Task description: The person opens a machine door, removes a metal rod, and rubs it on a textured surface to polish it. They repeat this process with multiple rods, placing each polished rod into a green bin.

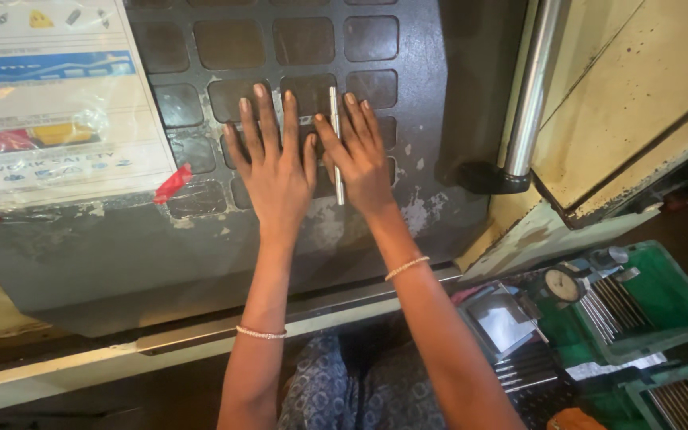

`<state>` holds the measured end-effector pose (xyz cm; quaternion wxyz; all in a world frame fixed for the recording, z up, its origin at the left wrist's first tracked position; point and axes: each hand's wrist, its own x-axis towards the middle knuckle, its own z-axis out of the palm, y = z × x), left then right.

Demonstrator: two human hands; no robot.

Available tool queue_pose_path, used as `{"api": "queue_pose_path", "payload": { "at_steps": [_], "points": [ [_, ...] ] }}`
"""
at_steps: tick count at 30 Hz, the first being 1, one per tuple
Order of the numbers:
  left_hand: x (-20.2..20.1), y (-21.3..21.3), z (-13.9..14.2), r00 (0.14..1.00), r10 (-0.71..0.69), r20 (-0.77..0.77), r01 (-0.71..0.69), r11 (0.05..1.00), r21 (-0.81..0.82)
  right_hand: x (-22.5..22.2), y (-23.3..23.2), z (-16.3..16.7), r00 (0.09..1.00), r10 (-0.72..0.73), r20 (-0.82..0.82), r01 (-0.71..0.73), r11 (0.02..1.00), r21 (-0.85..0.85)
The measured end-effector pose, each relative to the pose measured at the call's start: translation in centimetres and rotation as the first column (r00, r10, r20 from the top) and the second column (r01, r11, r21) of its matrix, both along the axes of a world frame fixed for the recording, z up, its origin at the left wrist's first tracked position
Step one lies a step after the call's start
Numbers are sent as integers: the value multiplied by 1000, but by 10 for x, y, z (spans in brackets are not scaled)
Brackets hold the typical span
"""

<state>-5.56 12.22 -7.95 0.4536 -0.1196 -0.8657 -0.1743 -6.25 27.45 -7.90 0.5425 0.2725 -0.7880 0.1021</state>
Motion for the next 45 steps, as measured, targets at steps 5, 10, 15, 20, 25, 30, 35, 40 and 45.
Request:
{"api": "queue_pose_path", "payload": {
  "at_steps": [5, 10, 15, 20, 25, 30, 35, 40, 45],
  "points": [
    [1, 0, 0, 1000, -8, 22, 8, 1000, -7, 2, 0, 0, 1000, -5, 13, 5, 1000, 0],
    [3, -1, 1, 999, -21, 29, 21, 1000, 0, 2, 0, 1, 1000, -7, 18, 7, 1000, 4],
    [4, -1, 2, 1000, -30, 8, 30, 1000, 3, 2, 1, 1, 1000, -1, -5, 1, 1000, -2],
    [3, -1, 2, 999, -36, 27, 36, 999, 12, 2, 0, 0, 1000, 7, -1, -7, 1000, -11],
    [2, -2, 0, 1000, -21, 18, 21, 1000, -3, 0, -1, 0, 1000, 1, -6, -1, 1000, -6],
    [1, -1, 0, 999, -35, 11, 35, 999, 22, 0, -1, 0, 1000, 16, 12, -16, 1000, -10],
    [0, -2, -2, 1000, -15, -17, 15, 1000, 9, 0, -1, 0, 1000, 10, 14, -10, 1000, -10],
    [-2, -2, -3, 1000, -9, -7, 9, 1000, 7, -1, 0, -1, 1000, 3, 3, -3, 1000, 2],
    [-2, -2, -3, 1000, -18, 3, 18, 1000, 14, -1, -1, -2, 1000, 25, 18, -25, 1000, -12]
  ]
}}
